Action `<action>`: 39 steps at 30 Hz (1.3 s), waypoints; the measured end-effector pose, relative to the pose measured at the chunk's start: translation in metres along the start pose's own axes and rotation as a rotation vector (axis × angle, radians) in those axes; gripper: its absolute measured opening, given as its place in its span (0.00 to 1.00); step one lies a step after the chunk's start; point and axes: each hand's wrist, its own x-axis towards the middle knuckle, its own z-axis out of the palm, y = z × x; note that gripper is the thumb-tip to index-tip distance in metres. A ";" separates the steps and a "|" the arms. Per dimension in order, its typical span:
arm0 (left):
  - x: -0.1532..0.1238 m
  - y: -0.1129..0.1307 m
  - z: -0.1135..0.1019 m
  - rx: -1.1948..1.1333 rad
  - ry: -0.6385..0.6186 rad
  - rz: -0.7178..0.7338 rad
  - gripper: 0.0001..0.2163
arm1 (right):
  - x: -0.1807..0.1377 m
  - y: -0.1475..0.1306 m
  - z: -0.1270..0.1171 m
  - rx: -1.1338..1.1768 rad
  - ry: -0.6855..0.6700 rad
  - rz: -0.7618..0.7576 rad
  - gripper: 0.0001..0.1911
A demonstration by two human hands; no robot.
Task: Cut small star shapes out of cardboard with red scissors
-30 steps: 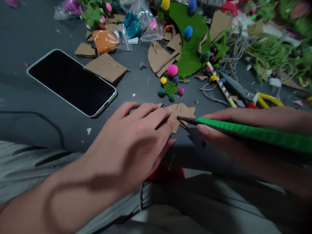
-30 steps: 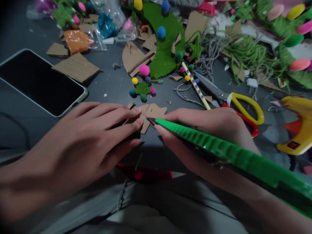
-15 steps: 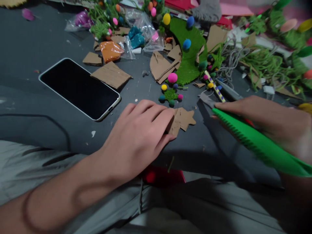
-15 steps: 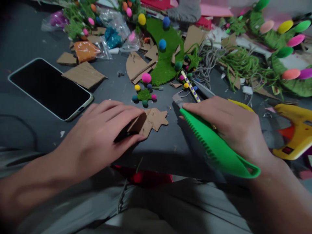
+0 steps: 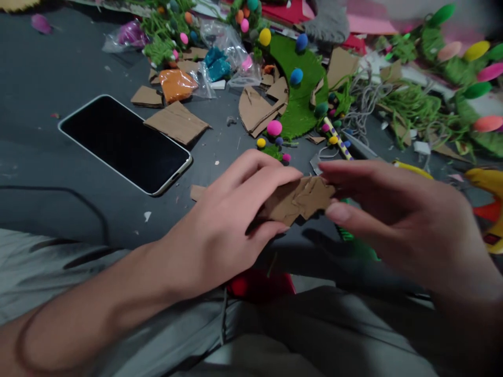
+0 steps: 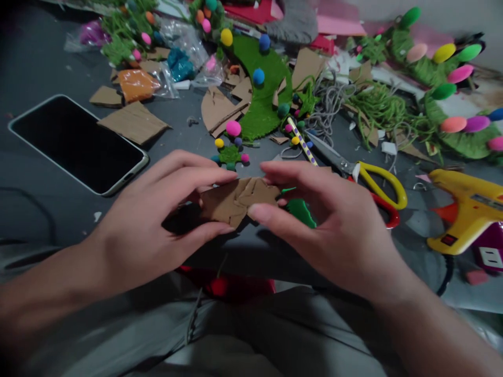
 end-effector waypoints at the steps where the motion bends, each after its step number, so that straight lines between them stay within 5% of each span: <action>1: 0.001 0.001 0.001 -0.086 -0.004 -0.049 0.24 | -0.001 -0.005 0.005 0.075 -0.022 0.050 0.20; 8: 0.013 0.012 0.000 -0.562 -0.085 -0.362 0.14 | 0.002 -0.010 0.019 0.385 -0.071 0.276 0.12; 20: 0.016 0.012 -0.001 -0.661 -0.074 -0.432 0.07 | 0.008 -0.013 0.013 0.637 -0.214 0.466 0.15; 39: 0.015 0.015 -0.006 -0.759 -0.182 -0.480 0.07 | 0.003 -0.002 0.013 0.911 -0.430 0.509 0.11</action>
